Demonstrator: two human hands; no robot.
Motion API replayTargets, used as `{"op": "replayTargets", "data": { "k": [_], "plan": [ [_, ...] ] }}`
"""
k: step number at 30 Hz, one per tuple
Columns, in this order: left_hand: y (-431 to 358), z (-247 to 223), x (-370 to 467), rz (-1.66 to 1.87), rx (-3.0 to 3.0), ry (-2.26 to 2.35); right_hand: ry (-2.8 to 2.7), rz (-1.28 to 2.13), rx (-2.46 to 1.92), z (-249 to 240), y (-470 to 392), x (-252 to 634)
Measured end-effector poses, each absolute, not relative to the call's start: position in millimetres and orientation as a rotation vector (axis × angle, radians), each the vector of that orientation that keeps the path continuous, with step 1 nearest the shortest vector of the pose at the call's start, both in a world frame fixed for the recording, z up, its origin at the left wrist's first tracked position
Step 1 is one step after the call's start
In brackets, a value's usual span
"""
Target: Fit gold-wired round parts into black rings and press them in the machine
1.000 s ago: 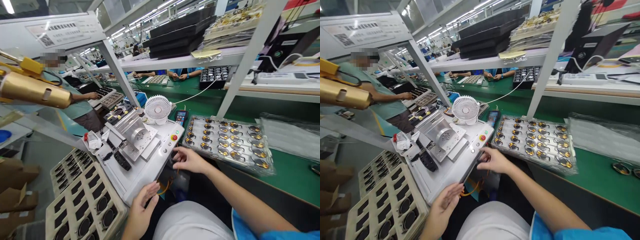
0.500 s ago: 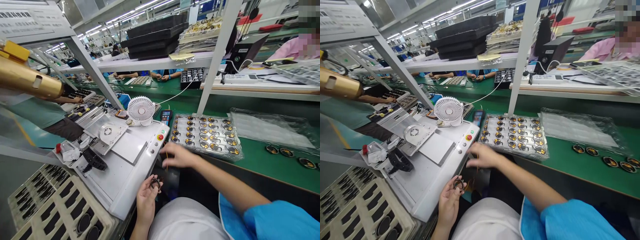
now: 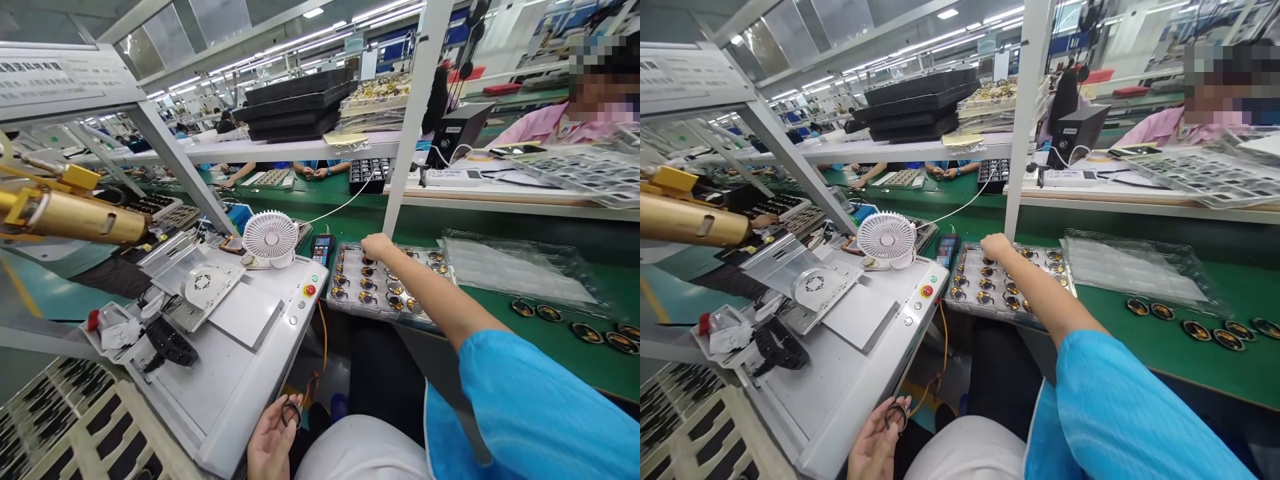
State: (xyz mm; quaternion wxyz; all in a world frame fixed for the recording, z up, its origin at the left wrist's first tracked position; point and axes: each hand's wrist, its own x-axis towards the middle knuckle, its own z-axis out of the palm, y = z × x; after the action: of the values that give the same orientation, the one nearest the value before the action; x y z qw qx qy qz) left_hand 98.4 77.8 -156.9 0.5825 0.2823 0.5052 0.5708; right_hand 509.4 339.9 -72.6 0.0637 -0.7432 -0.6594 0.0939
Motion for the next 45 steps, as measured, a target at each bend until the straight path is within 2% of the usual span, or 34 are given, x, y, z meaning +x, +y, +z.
{"op": "replayTargets", "data": {
  "k": [5, 9, 13, 17, 25, 28, 34, 38, 43, 45],
  "plan": [
    [83, -156, 96, 1.295, 0.703, 1.154, -1.779, 0.324, -2.142, -72, 323, 514],
    [87, -150, 96, 1.217, 0.739, 1.111, -1.732, 0.408, -1.862, -72, 288, 482],
    [93, -130, 104, 1.072, 0.831, 1.033, -1.827, 0.662, -1.48, -86, 230, 411],
    [105, -112, 112, 0.967, 0.918, 0.851, -1.685, 1.02, -0.986, -101, 177, 347],
    [107, -120, 93, 0.924, 0.855, 0.794, -1.956, 0.899, -0.756, -106, 158, 308],
    [104, -124, 87, 1.023, 0.828, 0.846, -1.964, 0.9, -0.773, -98, 178, 301],
    [99, -123, 78, 1.115, 0.838, 0.889, -1.449, 1.272, -1.31, -77, 260, 276],
    [90, -120, 74, 1.137, 0.923, 0.916, -1.379, 1.312, -1.443, -78, 294, 267],
    [75, -117, 72, 1.179, 1.153, 1.05, -1.322, 1.159, -1.51, -85, 259, 275],
    [72, -116, 73, 1.176, 1.31, 1.176, -1.337, 1.286, -1.39, -90, 225, 273]
  ]
}}
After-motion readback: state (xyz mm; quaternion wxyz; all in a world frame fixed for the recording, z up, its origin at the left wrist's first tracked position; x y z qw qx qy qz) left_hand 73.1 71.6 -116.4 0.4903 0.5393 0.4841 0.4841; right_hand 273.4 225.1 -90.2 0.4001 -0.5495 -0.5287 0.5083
